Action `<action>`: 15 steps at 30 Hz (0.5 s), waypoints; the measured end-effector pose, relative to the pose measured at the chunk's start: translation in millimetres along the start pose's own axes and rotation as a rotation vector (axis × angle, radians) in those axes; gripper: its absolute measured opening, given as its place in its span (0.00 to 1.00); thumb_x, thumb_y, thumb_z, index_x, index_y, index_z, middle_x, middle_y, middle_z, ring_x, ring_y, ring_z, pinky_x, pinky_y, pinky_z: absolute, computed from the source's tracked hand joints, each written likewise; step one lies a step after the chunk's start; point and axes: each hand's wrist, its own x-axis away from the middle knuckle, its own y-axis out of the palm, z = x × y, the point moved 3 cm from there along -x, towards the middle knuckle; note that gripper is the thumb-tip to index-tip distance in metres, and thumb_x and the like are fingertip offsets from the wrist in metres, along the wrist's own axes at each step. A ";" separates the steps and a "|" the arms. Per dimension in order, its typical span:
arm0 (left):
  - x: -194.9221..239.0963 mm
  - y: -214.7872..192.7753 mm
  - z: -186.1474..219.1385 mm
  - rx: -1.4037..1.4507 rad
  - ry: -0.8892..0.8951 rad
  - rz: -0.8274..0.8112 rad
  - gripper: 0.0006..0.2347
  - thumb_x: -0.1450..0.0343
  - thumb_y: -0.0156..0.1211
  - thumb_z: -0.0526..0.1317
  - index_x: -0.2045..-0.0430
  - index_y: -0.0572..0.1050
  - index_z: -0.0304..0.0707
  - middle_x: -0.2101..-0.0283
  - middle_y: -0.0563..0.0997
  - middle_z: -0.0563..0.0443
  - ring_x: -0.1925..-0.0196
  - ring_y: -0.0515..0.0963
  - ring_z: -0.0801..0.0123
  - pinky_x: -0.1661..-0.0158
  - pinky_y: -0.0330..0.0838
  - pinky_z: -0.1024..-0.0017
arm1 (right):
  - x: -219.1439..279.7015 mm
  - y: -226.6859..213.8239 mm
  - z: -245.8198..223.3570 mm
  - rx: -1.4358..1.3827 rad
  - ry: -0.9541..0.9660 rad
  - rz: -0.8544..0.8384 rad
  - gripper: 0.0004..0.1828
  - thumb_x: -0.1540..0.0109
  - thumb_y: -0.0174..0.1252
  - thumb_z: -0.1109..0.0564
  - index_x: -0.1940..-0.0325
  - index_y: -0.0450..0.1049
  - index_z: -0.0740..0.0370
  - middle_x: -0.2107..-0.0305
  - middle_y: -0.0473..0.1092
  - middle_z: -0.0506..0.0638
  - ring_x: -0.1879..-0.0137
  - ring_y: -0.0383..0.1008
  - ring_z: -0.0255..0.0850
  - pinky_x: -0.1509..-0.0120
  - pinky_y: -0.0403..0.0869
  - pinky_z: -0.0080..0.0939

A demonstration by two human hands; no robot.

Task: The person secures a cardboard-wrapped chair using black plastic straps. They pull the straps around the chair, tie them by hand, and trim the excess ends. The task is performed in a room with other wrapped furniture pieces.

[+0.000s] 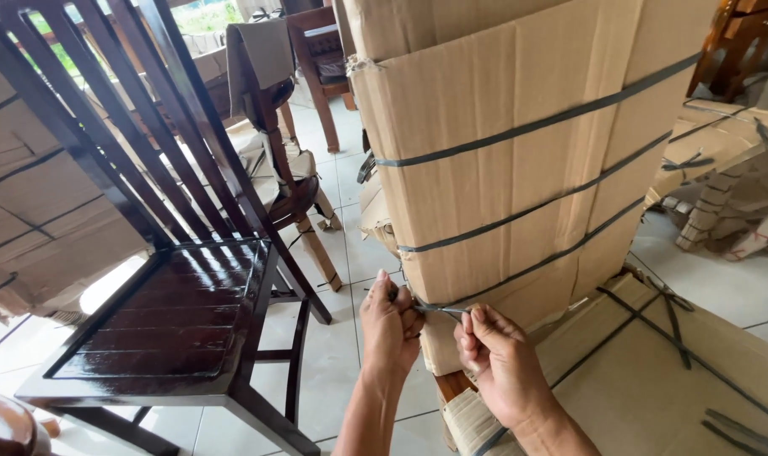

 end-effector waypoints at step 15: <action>99.2 -8.8 -35.5 -0.384 -0.138 0.522 0.26 0.25 0.37 0.54 0.46 0.83 0.43 0.40 0.84 0.49 0.38 0.79 0.69 0.33 0.61 0.63 | 40.1 -77.0 -35.8 0.656 0.033 0.111 0.16 0.32 0.53 0.59 0.47 0.81 0.69 0.79 0.69 0.60 0.74 0.66 0.47 0.71 0.64 0.43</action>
